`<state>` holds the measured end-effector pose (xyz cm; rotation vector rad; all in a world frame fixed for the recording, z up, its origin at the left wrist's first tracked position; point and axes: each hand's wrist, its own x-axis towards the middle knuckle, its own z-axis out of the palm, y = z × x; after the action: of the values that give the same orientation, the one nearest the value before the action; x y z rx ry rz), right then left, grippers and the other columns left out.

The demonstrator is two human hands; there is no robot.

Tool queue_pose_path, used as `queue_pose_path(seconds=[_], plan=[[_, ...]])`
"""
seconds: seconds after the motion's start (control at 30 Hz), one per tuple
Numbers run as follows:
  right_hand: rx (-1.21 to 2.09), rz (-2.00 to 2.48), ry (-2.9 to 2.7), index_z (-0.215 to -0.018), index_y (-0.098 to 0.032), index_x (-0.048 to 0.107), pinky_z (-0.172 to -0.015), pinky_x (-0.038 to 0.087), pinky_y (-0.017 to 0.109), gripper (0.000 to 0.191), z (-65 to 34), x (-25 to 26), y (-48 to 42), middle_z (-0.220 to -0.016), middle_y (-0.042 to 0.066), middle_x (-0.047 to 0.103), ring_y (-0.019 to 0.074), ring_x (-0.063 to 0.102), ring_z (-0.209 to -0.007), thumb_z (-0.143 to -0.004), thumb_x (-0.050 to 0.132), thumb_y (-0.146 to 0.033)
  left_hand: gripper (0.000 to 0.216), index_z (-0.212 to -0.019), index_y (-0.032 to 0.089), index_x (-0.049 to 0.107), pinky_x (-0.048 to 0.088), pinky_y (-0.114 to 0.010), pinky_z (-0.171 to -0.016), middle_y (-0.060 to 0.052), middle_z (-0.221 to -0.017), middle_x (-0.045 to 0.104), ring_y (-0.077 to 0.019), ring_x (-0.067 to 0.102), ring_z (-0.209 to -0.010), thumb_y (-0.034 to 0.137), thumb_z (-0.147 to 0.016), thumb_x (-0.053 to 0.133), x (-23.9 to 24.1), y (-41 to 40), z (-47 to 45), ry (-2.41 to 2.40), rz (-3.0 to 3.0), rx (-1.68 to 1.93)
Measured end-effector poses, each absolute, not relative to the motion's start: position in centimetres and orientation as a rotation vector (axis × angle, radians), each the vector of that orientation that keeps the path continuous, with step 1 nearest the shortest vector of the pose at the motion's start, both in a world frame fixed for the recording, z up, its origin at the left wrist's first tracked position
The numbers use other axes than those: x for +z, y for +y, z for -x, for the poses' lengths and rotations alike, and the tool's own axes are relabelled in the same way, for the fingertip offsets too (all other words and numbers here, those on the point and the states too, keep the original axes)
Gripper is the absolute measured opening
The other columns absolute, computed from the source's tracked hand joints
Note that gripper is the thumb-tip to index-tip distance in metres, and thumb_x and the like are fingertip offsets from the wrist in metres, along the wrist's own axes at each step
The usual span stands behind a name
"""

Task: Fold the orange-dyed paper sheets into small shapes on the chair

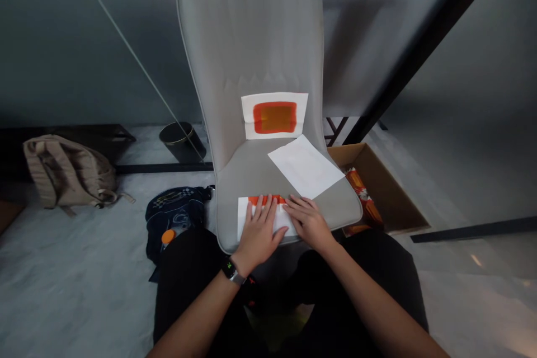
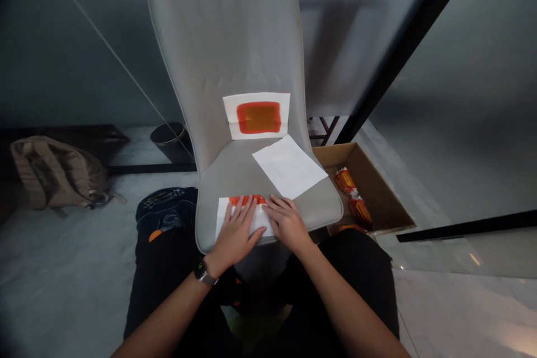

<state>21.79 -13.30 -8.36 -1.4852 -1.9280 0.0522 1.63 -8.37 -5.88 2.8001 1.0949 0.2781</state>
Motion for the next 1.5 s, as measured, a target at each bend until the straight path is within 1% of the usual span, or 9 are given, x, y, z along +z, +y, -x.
queue_pose_path(seconds=[0.2, 0.37, 0.5, 0.7, 0.8, 0.97, 1.07, 1.2, 1.5], plan=[[0.072, 1.423, -1.991, -0.136, -0.021, 0.067, -0.114, 0.048, 0.053, 0.044, -22.8, -8.9, -13.5, -0.141, 0.009, 0.066, 0.0252, 0.057, -0.138, -0.098, 0.049, -0.008, 0.070, -0.163, 0.017, 0.031, 0.017, -0.062, -0.127, -0.014, -0.171, 0.025, -0.0359, 0.016, -0.160, 0.054, -0.105, 0.045, -5.7, -8.4, -1.6, 1.090, -2.819, 0.240], [0.113, 1.456, -2.033, -0.141, -0.022, 0.063, -0.116, 0.046, 0.055, 0.053, -23.4, -8.7, -13.7, -0.145, 0.009, 0.063, 0.0257, 0.053, -0.142, -0.094, 0.048, -0.003, 0.073, -0.163, 0.015, 0.028, 0.018, -0.062, -0.127, -0.014, -0.171, 0.026, -0.0361, 0.017, -0.159, 0.056, -0.105, 0.043, -5.9, -8.2, -1.6, 1.094, -2.808, 0.257], [0.105, 1.456, -2.077, -0.144, -0.024, 0.061, -0.117, 0.044, 0.056, 0.055, -23.4, -8.7, -13.8, -0.146, 0.008, 0.063, 0.0257, 0.051, -0.144, -0.094, 0.049, -0.005, 0.073, -0.164, 0.017, 0.027, 0.021, -0.063, -0.125, -0.014, -0.170, 0.028, -0.0368, 0.021, -0.158, 0.052, -0.103, 0.047, -5.4, -8.2, -1.8, 1.092, -2.783, 0.235], [0.061, 1.465, -2.103, -0.146, -0.021, 0.059, -0.117, 0.044, 0.058, 0.053, -23.1, -8.6, -13.9, -0.147, 0.009, 0.061, 0.0277, 0.052, -0.143, -0.096, 0.048, -0.007, 0.067, -0.158, 0.023, 0.042, 0.025, -0.064, -0.123, -0.013, -0.167, 0.035, -0.0404, 0.031, -0.153, 0.049, -0.098, 0.056, -4.6, -8.1, -2.5, 1.178, -2.747, 0.241], [0.087, 1.478, -2.100, -0.148, -0.022, 0.058, -0.118, 0.043, 0.058, 0.053, -22.9, -8.0, -14.0, -0.146, 0.009, 0.062, 0.0274, 0.051, -0.144, -0.096, 0.050, -0.011, 0.066, -0.158, 0.023, 0.043, 0.021, -0.066, -0.124, -0.011, -0.170, 0.030, -0.0419, 0.022, -0.156, 0.049, -0.099, 0.055, -4.9, -7.8, -2.5, 1.170, -2.760, 0.260], [0.064, 1.480, -2.074, -0.144, -0.021, 0.061, -0.120, 0.041, 0.055, 0.048, -22.5, -7.3, -14.3, -0.145, 0.007, 0.064, 0.0268, 0.052, -0.143, -0.097, 0.053, -0.016, 0.067, -0.164, 0.019, 0.030, 0.015, -0.070, -0.125, -0.005, -0.173, 0.021, -0.0408, 0.007, -0.160, 0.044, -0.104, 0.047, -5.3, -7.6, -2.4, 1.034, -2.829, 0.242], [0.021, 1.493, -2.077, -0.143, -0.023, 0.062, -0.123, 0.035, 0.060, 0.047, -22.3, -7.2, -14.4, -0.145, 0.007, 0.063, 0.0286, 0.048, -0.146, -0.097, 0.054, -0.018, 0.065, -0.165, 0.020, 0.026, 0.010, -0.070, -0.126, -0.004, -0.172, 0.025, -0.0391, 0.004, -0.160, 0.041, -0.106, 0.042, -5.3, -7.6, -2.4, 0.951, -2.873, 0.239], [-0.045, 1.522, -2.110, -0.150, -0.024, 0.055, -0.126, 0.020, 0.067, 0.053, -22.1, -7.1, -14.8, -0.151, 0.007, 0.058, 0.0323, 0.036, -0.153, -0.096, 0.057, -0.022, 0.065, -0.166, 0.020, 0.025, 0.012, -0.069, -0.126, -0.005, -0.171, 0.028, -0.0376, 0.008, -0.160, 0.042, -0.106, 0.042, -5.2, -7.5, -2.3, 0.921, -2.878, 0.222], [0.020, 1.603, -2.145, -0.161, -0.026, 0.036, -0.126, 0.005, 0.070, 0.071, -21.8, -6.5, -15.9, -0.155, 0.008, 0.053, 0.0355, 0.039, -0.151, -0.095, 0.060, -0.033, 0.064, -0.164, 0.021, 0.030, 0.012, -0.071, -0.126, -0.005, -0.170, 0.030, -0.0385, 0.012, -0.160, 0.042, -0.105, 0.044, -5.2, -7.6, -2.4, 0.937, -2.863, 0.219]])
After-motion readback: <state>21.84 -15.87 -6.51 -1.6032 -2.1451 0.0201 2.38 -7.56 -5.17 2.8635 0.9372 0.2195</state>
